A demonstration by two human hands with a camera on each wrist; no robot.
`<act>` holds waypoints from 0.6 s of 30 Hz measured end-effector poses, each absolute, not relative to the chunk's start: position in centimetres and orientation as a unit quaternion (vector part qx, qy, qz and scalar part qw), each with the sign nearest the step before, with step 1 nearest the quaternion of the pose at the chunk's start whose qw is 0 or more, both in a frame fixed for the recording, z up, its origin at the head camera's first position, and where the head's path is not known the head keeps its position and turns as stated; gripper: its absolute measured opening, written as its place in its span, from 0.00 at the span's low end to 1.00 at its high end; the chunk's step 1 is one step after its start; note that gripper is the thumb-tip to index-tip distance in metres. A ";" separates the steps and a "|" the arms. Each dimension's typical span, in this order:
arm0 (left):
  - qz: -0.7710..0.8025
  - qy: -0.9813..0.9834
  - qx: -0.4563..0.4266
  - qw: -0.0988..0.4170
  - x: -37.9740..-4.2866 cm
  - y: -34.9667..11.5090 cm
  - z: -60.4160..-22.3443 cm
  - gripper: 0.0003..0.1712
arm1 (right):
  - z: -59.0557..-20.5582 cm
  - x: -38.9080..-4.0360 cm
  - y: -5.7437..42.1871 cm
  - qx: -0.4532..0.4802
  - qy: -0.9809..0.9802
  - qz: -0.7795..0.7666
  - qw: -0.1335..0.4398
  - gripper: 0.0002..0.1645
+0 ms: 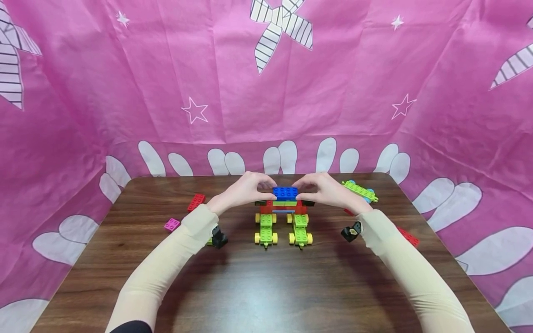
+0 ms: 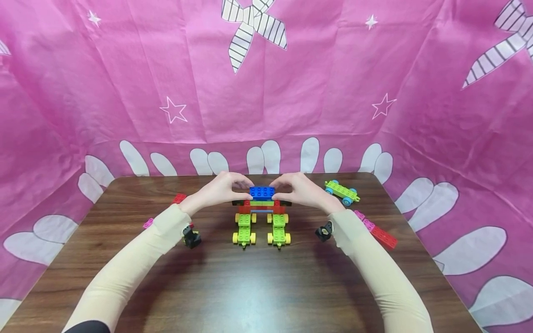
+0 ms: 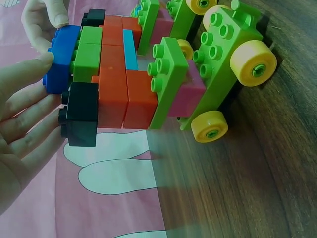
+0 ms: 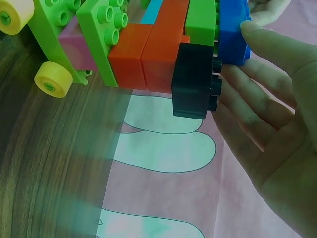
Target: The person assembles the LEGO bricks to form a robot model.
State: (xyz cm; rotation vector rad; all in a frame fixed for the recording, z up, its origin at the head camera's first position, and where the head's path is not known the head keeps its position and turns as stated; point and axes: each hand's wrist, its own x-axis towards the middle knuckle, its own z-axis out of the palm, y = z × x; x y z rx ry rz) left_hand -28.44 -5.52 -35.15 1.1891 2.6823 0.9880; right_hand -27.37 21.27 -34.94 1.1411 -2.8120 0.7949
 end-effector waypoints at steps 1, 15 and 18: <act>0.322 0.865 0.384 0.024 -28.5 -5.6 -35.2 0.18 | -35.0 -27.4 21.3 0.363 -0.897 0.253 0.002 0.20; 0.340 0.855 0.391 0.027 -28.6 -5.7 -35.6 0.16 | -35.0 -27.8 21.3 0.363 -0.897 0.251 -0.011 0.18; 0.343 0.855 0.389 0.030 -28.7 -5.7 -35.5 0.16 | -34.9 -27.8 21.3 0.361 -0.897 0.256 -0.013 0.18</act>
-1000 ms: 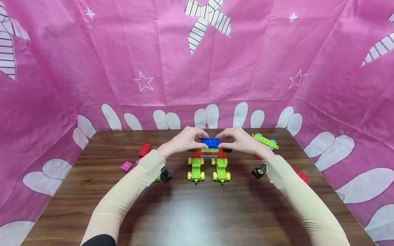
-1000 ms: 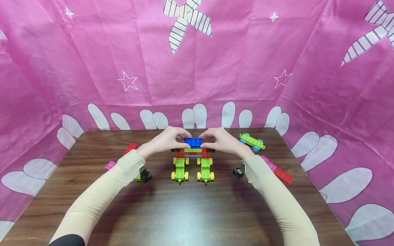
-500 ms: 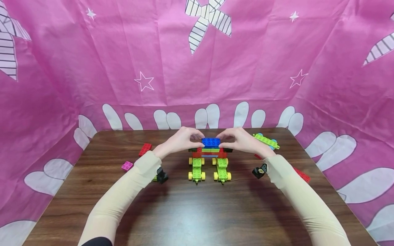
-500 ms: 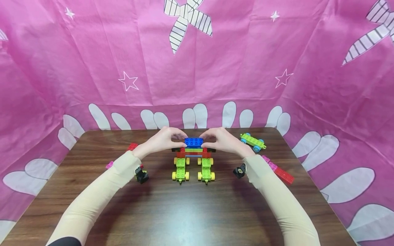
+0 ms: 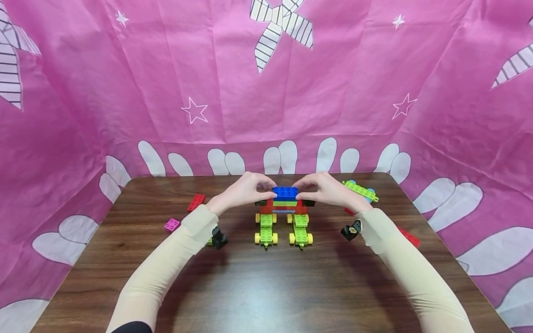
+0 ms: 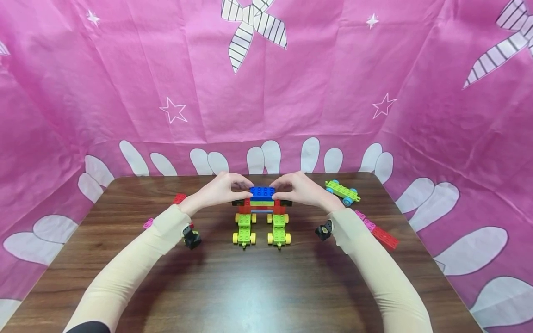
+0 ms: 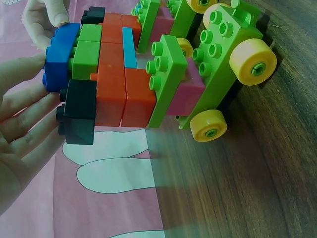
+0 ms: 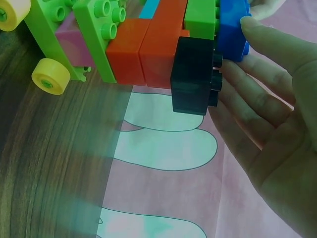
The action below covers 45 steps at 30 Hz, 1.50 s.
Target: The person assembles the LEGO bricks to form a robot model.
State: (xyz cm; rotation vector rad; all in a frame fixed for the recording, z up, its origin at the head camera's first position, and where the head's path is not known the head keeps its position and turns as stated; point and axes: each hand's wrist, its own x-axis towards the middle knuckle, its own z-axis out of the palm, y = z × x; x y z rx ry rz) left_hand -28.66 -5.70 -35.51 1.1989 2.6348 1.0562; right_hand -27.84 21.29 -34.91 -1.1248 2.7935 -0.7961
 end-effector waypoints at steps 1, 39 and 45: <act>0.343 0.855 0.388 0.031 -28.7 -5.7 -35.5 0.16 | -34.9 -27.8 21.3 -0.361 0.896 -0.257 0.014 0.18; 0.336 0.859 0.384 0.034 -28.7 -5.5 -35.9 0.15 | -34.8 -27.6 20.9 -0.377 0.895 -0.240 -0.005 0.18; 0.342 0.861 0.374 0.039 -28.8 -5.4 -35.9 0.16 | -34.8 -27.4 20.8 -0.373 0.896 -0.240 -0.015 0.17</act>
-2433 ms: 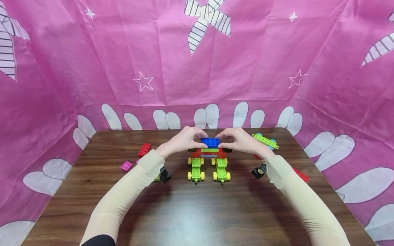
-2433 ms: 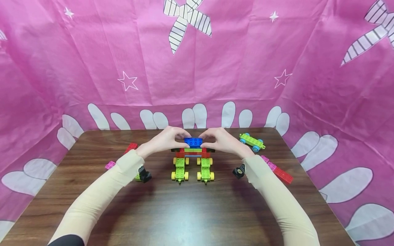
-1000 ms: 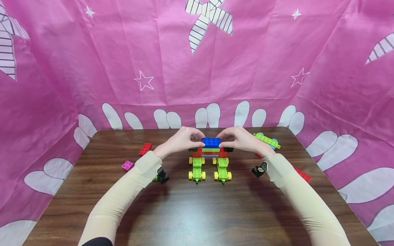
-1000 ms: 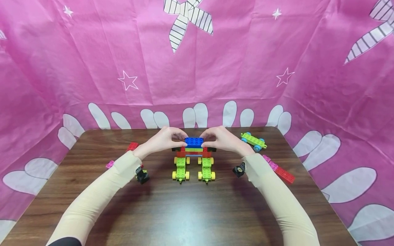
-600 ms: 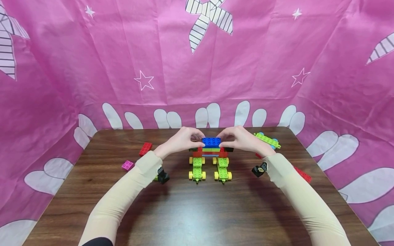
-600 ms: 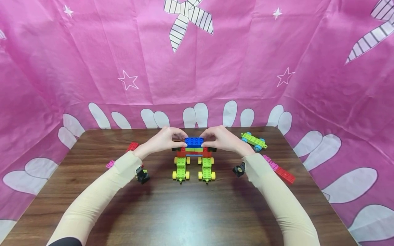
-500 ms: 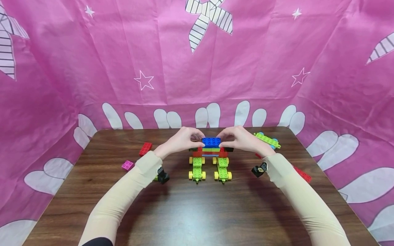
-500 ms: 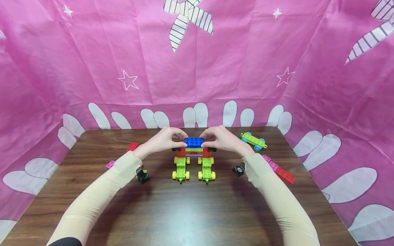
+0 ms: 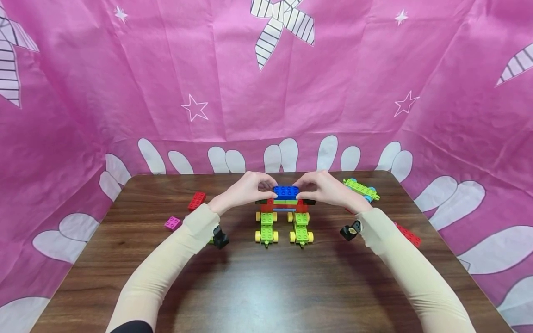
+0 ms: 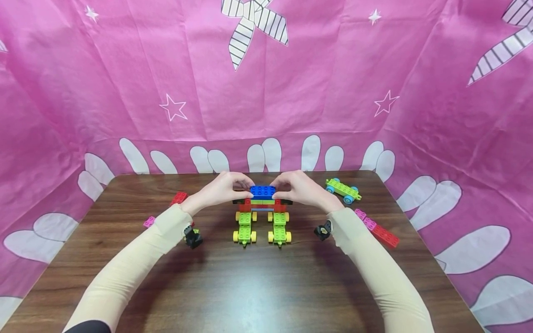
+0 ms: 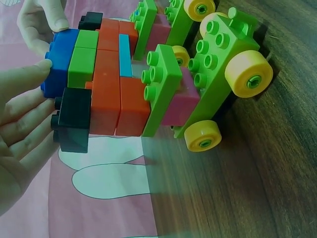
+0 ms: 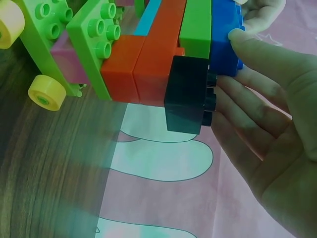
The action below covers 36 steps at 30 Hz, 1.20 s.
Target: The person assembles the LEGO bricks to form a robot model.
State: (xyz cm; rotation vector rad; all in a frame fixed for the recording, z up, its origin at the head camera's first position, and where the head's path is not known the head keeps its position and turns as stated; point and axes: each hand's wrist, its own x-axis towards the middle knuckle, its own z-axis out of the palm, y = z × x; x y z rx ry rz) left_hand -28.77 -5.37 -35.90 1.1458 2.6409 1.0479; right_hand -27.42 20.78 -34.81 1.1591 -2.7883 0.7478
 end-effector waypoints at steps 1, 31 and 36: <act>0.342 0.862 0.373 0.039 -28.8 -5.4 -35.9 0.16 | -34.8 -27.4 20.8 0.371 -0.897 0.240 0.016 0.17; 0.335 0.857 0.390 0.020 -28.7 -5.5 -36.2 0.16 | -34.4 -27.4 20.5 0.385 -0.900 0.204 0.020 0.17; 0.347 0.857 0.380 0.024 -28.6 -5.5 -36.3 0.16 | -34.4 -27.4 20.5 0.384 -0.900 0.204 0.021 0.16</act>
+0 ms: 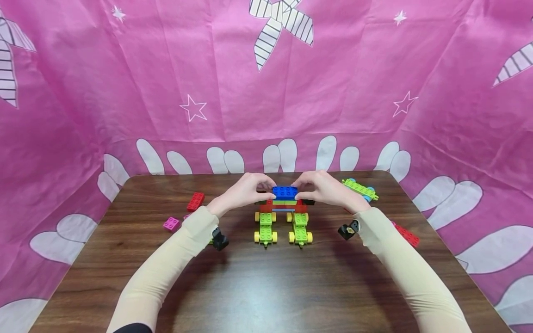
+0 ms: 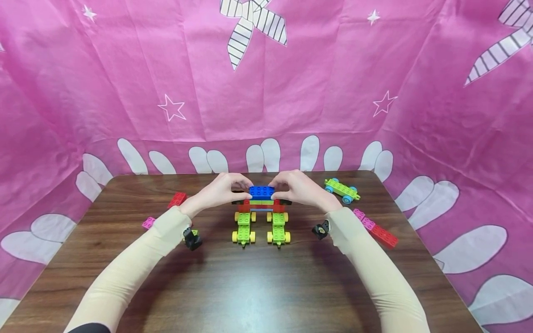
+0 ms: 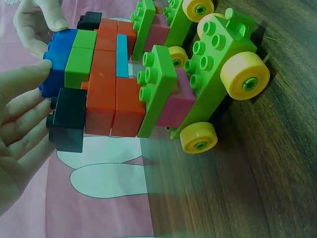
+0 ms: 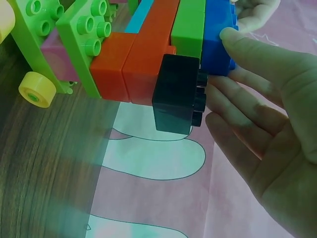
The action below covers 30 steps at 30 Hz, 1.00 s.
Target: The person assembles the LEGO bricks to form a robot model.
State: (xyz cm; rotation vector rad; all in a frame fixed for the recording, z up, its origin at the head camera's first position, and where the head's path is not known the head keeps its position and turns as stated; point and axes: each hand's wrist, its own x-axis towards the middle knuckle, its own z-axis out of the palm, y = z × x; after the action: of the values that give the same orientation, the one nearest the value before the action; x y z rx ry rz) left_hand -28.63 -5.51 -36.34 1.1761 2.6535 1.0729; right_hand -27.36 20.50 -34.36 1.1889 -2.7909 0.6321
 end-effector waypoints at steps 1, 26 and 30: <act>0.347 0.858 0.377 0.023 -28.6 -5.5 -36.4 0.16 | -34.4 -27.4 20.5 0.385 -0.900 0.206 0.021 0.16; 0.350 0.859 0.374 0.013 -28.4 -5.8 -36.6 0.16 | -34.6 -27.2 20.3 0.384 -0.900 0.208 0.022 0.18; 0.347 0.861 0.371 0.009 -28.3 -5.8 -36.7 0.16 | -34.7 -27.3 20.4 0.385 -0.901 0.199 0.023 0.18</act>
State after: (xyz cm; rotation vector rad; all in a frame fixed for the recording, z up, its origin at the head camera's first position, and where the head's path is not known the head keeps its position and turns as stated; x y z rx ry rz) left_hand -28.32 -5.78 -36.73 1.1580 2.6902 1.0834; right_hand -27.25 20.37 -34.66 1.1920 -2.7894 0.6148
